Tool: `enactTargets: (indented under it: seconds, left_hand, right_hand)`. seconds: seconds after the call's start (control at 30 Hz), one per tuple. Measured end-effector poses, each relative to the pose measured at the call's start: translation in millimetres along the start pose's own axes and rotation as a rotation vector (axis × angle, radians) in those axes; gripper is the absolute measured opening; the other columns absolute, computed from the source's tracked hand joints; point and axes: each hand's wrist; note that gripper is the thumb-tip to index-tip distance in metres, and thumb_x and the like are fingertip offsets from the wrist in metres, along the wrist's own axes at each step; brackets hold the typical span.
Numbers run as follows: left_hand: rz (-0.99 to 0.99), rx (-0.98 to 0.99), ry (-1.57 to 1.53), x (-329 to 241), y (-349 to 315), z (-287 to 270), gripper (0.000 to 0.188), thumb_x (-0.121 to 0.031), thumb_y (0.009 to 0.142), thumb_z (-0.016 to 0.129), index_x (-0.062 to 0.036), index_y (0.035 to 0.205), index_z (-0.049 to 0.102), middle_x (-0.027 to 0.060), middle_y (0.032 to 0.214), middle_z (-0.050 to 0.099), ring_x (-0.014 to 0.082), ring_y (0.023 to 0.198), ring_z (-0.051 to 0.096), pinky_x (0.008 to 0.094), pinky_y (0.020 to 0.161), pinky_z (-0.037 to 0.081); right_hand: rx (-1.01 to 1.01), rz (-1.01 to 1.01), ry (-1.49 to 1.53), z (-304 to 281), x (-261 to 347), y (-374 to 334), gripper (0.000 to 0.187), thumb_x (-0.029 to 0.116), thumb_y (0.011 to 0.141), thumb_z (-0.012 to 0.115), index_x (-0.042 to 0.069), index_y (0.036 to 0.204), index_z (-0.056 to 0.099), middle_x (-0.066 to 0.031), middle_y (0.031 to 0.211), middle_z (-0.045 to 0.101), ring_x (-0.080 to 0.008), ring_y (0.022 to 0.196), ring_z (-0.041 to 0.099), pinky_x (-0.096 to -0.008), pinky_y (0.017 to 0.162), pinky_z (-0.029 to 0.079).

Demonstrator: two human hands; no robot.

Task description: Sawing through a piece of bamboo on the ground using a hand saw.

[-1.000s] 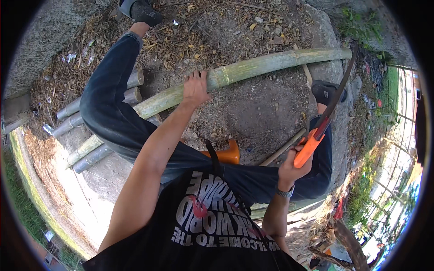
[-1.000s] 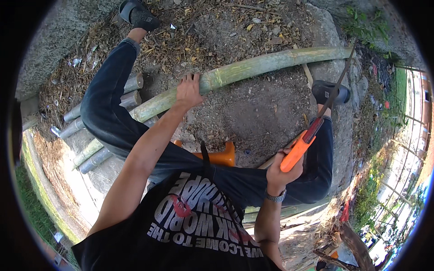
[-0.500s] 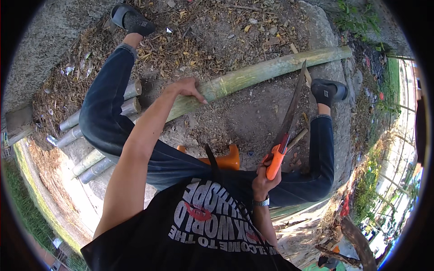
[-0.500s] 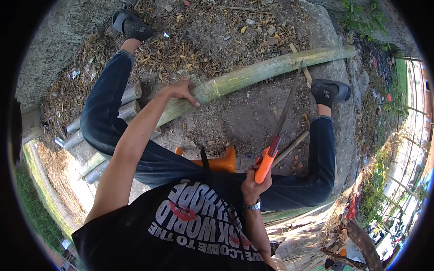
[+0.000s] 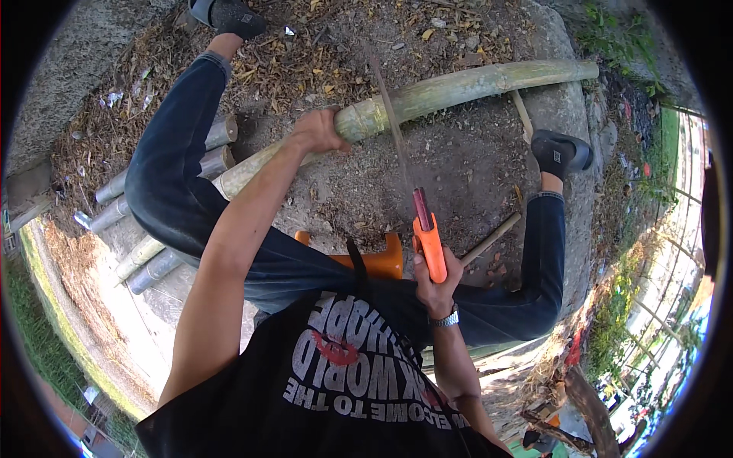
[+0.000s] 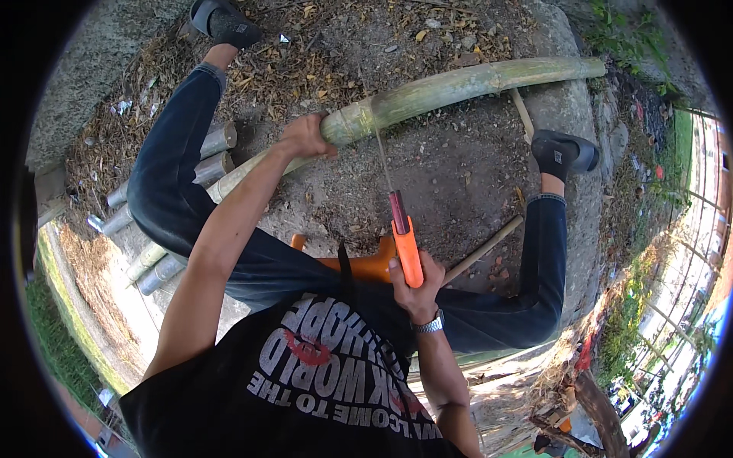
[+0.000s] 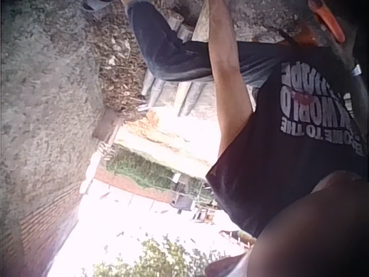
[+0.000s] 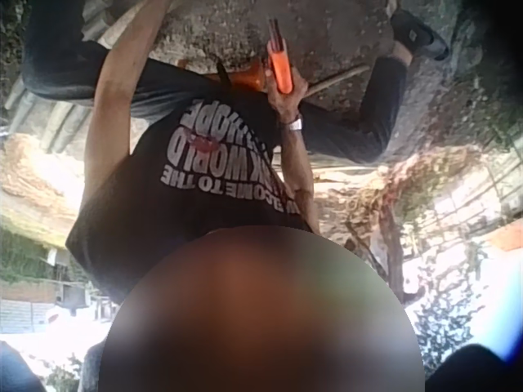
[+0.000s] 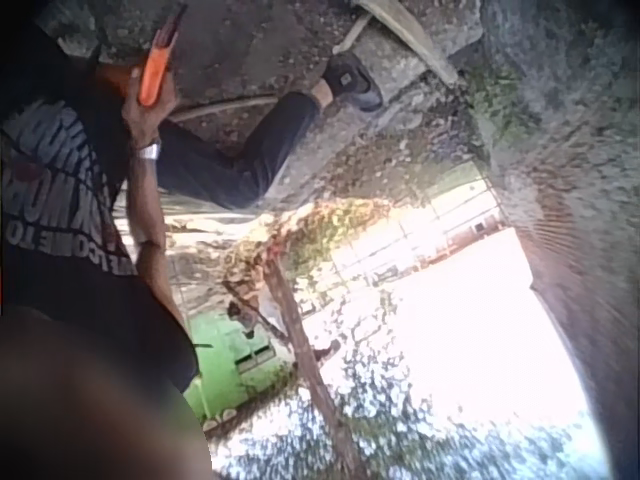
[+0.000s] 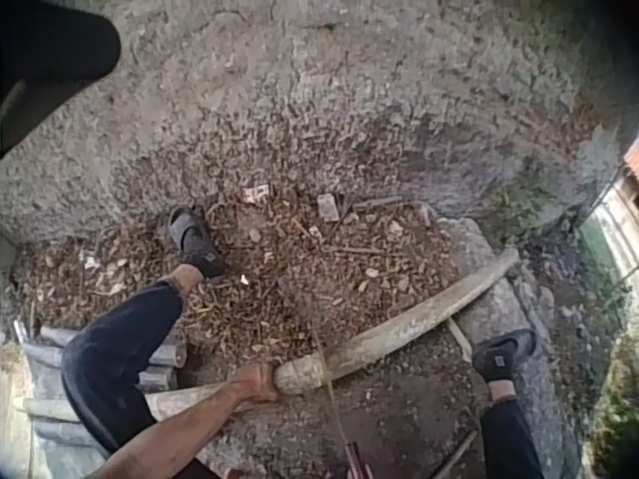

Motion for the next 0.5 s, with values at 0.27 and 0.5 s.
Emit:
enactTargets:
  seconds: [0.27, 0.5]
  left_hand:
    - [-0.012, 0.052, 0.09, -1, 8, -1, 0.098, -0.051, 0.064, 0.091, -0.0062, 0.145, 0.06, 0.0216, 0.132, 0.072, 0.0363, 0.122, 0.069, 0.0453, 0.109, 0.054]
    - [-0.021, 0.115, 0.012, 6, 14, 0, 0.088, -0.049, 0.067, 0.091, -0.0044, 0.137, 0.064, 0.0193, 0.125, 0.073, 0.0328, 0.115, 0.071, 0.043, 0.104, 0.056]
  right_hand:
    - [0.025, 0.074, 0.001, 11, 2, 12, 0.019, 0.013, 0.087, 0.079, 0.003, 0.082, 0.064, -0.0082, 0.061, 0.056, -0.0219, 0.047, 0.056, -0.0354, 0.05, 0.043]
    - [0.114, 0.138, -0.052, -23, 50, -26, 0.013, 0.007, 0.083, 0.075, 0.003, 0.08, 0.063, -0.0095, 0.062, 0.059, -0.0255, 0.049, 0.062, -0.0336, 0.052, 0.048]
Point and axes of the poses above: each hand's wrist, its own y-axis towards the middle knuckle, its own z-axis out of the palm, x = y × z
